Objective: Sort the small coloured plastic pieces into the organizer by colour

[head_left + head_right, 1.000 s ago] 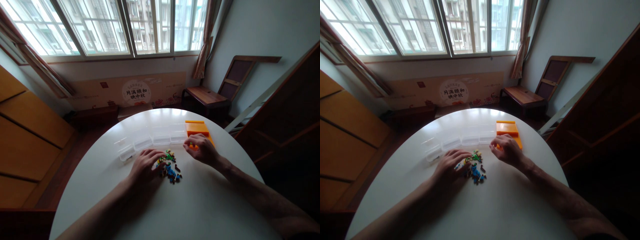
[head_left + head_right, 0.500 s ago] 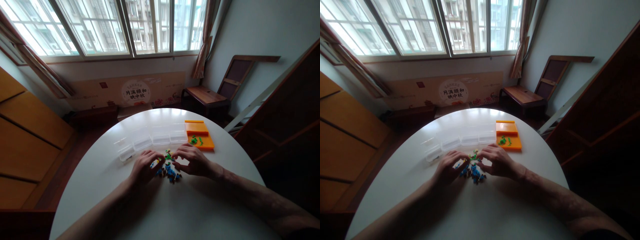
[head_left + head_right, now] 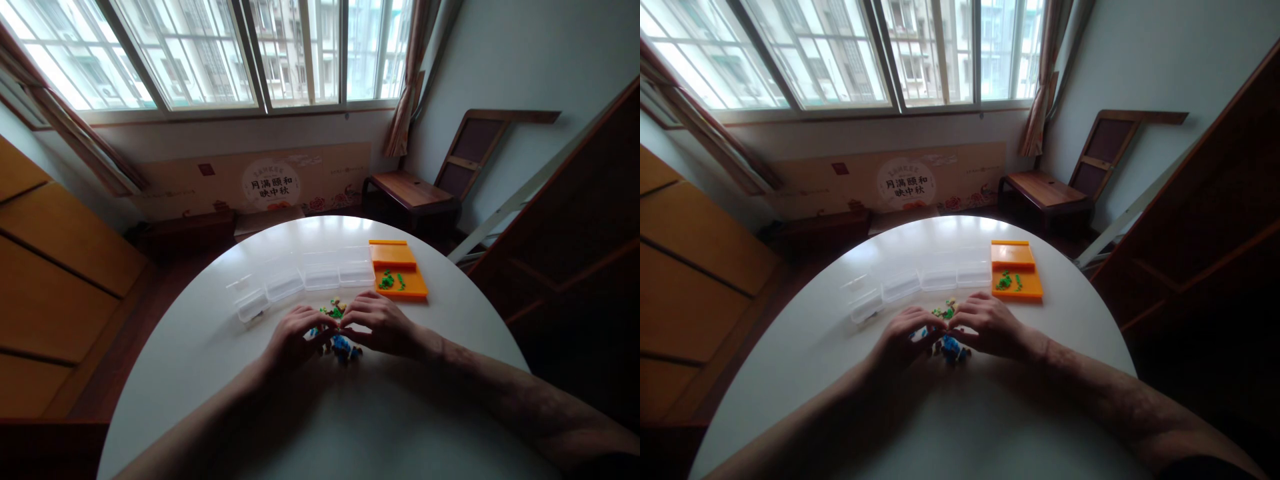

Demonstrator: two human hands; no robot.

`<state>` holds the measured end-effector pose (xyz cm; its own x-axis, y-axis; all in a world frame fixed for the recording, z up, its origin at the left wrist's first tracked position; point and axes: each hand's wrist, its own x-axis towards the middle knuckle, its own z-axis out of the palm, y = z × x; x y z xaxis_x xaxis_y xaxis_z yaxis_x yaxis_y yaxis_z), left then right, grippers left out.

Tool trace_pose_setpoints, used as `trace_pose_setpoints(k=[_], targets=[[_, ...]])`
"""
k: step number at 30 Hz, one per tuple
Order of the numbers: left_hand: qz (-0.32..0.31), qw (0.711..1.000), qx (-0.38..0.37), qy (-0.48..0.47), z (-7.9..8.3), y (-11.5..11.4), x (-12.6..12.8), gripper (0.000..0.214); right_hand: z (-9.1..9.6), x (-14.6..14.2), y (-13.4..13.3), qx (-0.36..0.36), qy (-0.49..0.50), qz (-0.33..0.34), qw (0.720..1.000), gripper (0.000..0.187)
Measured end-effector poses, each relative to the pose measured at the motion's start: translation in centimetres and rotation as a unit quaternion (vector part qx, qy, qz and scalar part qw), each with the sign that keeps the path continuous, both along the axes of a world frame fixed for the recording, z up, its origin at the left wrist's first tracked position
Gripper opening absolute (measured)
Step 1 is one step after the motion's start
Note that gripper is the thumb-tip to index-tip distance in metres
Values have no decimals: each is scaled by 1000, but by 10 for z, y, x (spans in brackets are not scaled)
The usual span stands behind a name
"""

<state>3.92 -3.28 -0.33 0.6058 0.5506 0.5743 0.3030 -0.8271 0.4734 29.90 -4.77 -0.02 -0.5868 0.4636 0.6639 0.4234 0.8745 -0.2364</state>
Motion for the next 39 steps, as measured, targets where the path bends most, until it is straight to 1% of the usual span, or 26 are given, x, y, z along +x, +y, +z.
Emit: trace_pose_setpoints(k=[5, 10, 13, 22, 26, 27, 29, 32, 36, 39], targets=[[14, 1000, 14, 11, 1, 1, -1, 8, 3, 3, -1, -24, -10, -11, 1000, 5], [18, 1000, 2, 18, 5, 1, -6, 10, 13, 13, -4, -87, -32, -10, 996, 9], [28, 1000, 7, 13, 5, 1, -8, 10, 15, 16, -5, -109, -54, 0, 993, 12], [39, 999, 13, 15, 6, 2, -6, 10, 6, 9, -5, -139, -71, -8, 988, 5], [39, 999, 9, 16, 6, 2, -7, 9, 7, 11, -1, -121, -52, -6, 991, 5], [40, 999, 8, 16, 6, 2, -7, 9, 9, 14, 1, -112, -42, -17, 993, 6], [44, 999, 5, 14, 6, 1, -8, 8, 14, 23, 6, -98, -21, -63, 993, 9], [56, 998, 6, -2, 7, 1, -8, 11, 18, 46, 17, -91, -7, -166, 982, 11], [54, 998, 10, -13, 7, 2, -9, 16, 12, 78, 32, -96, -49, -278, 955, 12], [58, 998, 12, -22, 7, 3, -10, 16, 6, 86, 37, -94, -74, -323, 939, 13]])
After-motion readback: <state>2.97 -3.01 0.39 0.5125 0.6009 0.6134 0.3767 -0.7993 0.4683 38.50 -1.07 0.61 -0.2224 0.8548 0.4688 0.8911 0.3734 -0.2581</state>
